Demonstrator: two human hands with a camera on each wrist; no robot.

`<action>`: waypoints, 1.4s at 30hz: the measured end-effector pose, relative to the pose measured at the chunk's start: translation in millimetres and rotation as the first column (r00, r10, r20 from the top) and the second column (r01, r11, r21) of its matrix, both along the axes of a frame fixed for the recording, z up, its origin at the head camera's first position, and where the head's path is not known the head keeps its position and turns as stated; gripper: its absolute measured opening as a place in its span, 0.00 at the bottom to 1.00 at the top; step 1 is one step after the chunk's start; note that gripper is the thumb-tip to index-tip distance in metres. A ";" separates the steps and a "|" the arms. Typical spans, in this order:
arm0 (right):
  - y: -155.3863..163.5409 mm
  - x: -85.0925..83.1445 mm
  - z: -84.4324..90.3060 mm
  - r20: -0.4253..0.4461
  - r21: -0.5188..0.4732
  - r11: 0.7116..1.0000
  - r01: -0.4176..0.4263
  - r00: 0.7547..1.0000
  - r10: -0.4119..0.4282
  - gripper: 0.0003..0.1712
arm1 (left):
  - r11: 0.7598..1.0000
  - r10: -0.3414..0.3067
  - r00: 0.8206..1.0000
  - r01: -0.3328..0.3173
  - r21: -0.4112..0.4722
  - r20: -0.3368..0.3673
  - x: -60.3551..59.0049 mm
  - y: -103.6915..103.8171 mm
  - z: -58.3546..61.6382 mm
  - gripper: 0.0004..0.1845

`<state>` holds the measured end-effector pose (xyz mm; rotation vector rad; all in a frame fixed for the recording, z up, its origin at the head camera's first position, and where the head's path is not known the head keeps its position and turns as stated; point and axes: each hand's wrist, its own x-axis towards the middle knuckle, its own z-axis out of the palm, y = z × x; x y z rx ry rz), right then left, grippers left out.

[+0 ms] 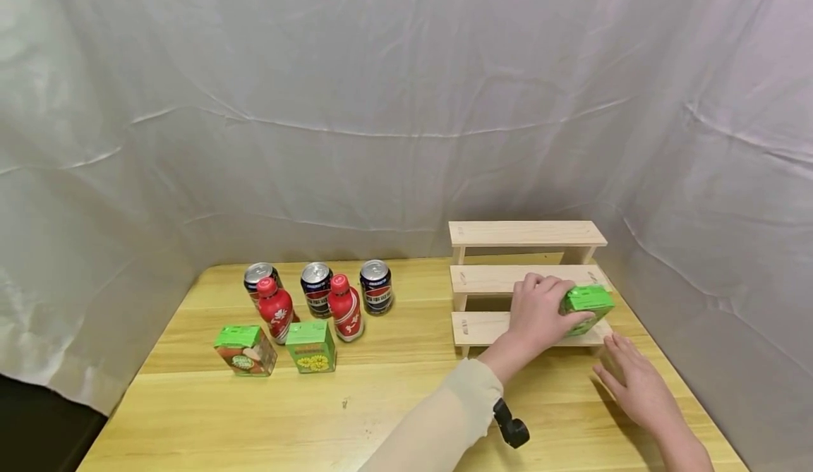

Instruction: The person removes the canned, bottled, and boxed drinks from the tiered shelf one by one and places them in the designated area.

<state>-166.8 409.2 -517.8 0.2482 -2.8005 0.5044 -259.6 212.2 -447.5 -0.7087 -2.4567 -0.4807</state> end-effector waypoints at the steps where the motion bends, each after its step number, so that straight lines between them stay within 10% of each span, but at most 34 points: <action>1: 0.1 0.0 0.1 0.000 0.001 1.000 0.001 1.000 -0.001 0.37 | 1.000 -0.002 1.000 0.002 0.006 -0.004 1.1 -2.2 1.1 0.30; 26: -1.0 2.1 -1.4 0.009 -0.022 1.000 0.002 1.000 -0.002 0.37 | 0.985 -0.042 0.983 0.071 0.158 -0.180 22.0 -62.7 26.0 0.29; 42: -0.7 2.0 -2.2 0.016 -0.029 1.000 -0.006 1.000 0.007 0.37 | 0.950 -0.120 0.978 0.163 0.266 -0.172 21.6 -112.5 39.2 0.28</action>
